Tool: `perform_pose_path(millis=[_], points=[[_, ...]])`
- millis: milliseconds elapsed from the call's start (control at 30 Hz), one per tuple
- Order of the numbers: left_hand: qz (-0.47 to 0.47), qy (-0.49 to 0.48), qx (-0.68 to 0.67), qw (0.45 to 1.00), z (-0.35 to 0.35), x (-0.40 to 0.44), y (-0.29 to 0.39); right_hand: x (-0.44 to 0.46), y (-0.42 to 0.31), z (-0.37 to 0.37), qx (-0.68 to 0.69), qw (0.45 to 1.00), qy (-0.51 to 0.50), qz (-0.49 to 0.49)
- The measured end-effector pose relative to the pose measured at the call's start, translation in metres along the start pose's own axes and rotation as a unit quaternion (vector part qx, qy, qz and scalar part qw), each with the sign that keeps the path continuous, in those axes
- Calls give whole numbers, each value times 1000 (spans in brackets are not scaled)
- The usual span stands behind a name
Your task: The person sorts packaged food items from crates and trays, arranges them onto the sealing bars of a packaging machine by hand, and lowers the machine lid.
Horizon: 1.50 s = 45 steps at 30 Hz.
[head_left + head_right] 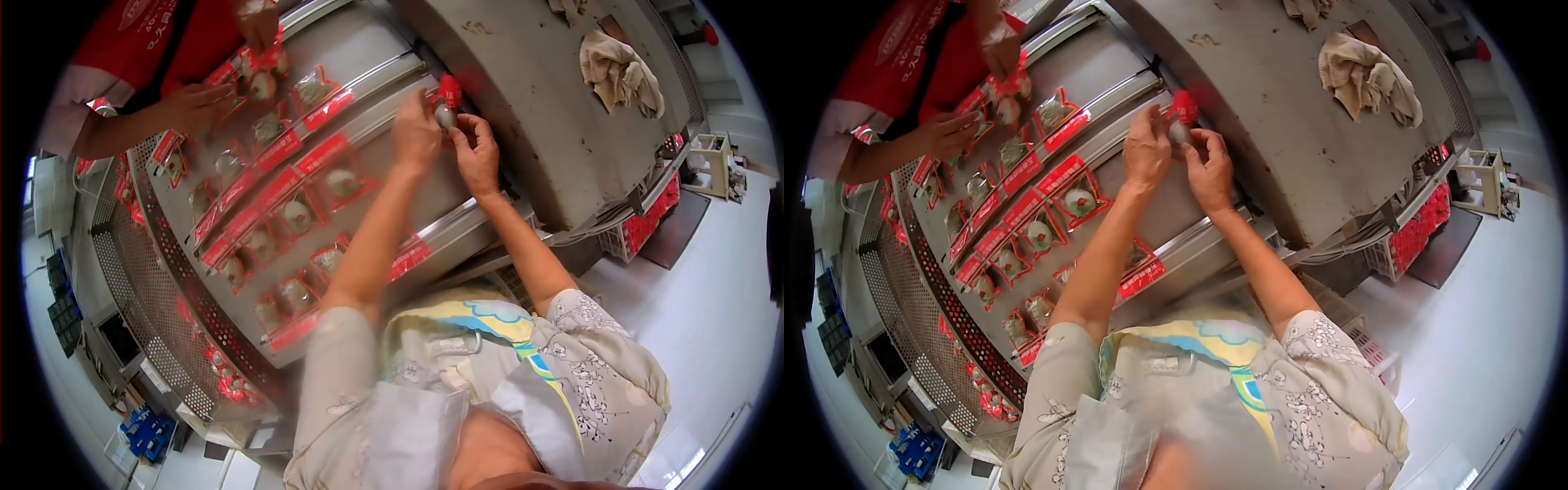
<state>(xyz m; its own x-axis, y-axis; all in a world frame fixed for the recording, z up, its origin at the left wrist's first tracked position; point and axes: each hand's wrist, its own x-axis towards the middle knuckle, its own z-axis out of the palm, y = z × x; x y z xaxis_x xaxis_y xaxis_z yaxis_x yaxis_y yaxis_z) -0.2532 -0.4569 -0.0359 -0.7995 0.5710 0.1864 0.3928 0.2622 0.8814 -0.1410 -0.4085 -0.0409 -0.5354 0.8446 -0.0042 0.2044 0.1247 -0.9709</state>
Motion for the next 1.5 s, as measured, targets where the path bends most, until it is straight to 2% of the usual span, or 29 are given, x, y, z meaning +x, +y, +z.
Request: perform_pose_path(millis=[33,133,167,267,300,400,500,600,633,700,800,900,1000,1100,1267,1367,1467,1500], points=[[-14,5,3,1000,-1,-3,5,-1,0,1,17,1000,13,3],[40,35,84,995,-15,-14,8,-4,-3,11,60,996,59,-14],[17,32,51,998,-18,-16,2,-5,3,16,83,994,74,-7],[-120,-87,-14,989,-34,-27,-12,-12,4,12,19,999,-3,-41],[-95,-69,-18,993,-38,-29,-13,-12,6,17,34,998,11,-43],[-16,-27,36,999,-56,-38,-12,-10,6,19,66,993,-58,79],[-138,-48,-63,987,-63,-48,-19,-2,7,28,86,990,-97,47],[-151,19,5,988,-64,-60,-30,15,0,26,-69,994,-62,57],[-187,27,-55,980,-60,-64,-37,22,2,25,-114,991,-65,12],[-256,43,-175,950,-53,-71,-50,32,-2,22,-178,974,-131,54],[-402,15,-251,880,-49,-78,-58,49,1,23,-277,936,-201,81],[-531,67,-434,725,-62,-64,-12,61,-8,28,-314,918,-224,94],[-562,80,-503,652,-61,-56,-12,66,-14,36,-303,927,-207,78],[-586,121,-506,622,-61,-45,-5,63,-12,38,-261,943,-186,86],[-602,139,-485,619,-57,-52,-5,61,23,36,-172,959,-204,99],[-581,170,-482,634,-53,-54,-7,55,0,38,-161,965,-196,65],[-547,182,-480,661,-49,-47,-9,53,7,44,-145,981,-124,34],[-535,183,-480,670,-49,-46,-9,53,11,45,-120,984,-123,54]])
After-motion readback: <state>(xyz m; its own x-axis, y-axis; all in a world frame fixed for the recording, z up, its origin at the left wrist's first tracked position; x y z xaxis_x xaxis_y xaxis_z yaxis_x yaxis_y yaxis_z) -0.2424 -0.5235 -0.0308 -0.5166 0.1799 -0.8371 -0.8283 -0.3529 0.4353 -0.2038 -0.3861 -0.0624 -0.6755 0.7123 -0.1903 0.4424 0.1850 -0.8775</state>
